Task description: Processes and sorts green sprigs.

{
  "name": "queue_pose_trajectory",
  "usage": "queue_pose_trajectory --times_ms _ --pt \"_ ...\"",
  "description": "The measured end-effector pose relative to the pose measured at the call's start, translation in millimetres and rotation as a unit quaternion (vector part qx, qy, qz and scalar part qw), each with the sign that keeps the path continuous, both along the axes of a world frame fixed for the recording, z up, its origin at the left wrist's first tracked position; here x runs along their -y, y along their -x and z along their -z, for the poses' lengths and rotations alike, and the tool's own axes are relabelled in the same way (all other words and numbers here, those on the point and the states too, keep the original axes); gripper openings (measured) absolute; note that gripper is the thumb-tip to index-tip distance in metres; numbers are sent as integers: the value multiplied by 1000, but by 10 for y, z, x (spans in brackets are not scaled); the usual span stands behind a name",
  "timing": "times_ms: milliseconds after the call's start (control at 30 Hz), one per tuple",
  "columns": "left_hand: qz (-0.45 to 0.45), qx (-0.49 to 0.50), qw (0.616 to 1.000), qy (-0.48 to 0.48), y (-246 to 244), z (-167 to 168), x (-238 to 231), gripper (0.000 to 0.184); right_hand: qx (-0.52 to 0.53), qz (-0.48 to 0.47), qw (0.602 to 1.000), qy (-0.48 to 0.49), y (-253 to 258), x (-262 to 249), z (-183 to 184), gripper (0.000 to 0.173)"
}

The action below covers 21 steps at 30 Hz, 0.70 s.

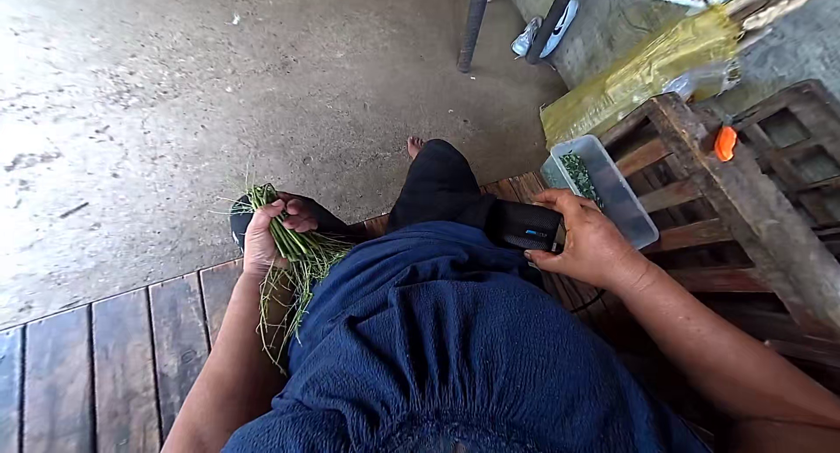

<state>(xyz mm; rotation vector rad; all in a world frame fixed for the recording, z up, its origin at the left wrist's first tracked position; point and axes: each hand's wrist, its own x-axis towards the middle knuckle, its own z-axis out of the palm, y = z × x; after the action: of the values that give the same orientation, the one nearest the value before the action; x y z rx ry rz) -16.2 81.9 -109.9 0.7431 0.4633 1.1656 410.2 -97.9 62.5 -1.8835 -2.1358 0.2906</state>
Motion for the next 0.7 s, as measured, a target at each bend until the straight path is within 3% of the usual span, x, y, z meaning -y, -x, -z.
queue_pose_trajectory --times_ms 267,700 --pt "4 20 1000 -4 31 8 -19 21 23 -99 987 -120 -79 -18 251 74" --pt "4 42 999 8 25 18 -24 21 33 -146 976 -160 -194 -87 399 69"
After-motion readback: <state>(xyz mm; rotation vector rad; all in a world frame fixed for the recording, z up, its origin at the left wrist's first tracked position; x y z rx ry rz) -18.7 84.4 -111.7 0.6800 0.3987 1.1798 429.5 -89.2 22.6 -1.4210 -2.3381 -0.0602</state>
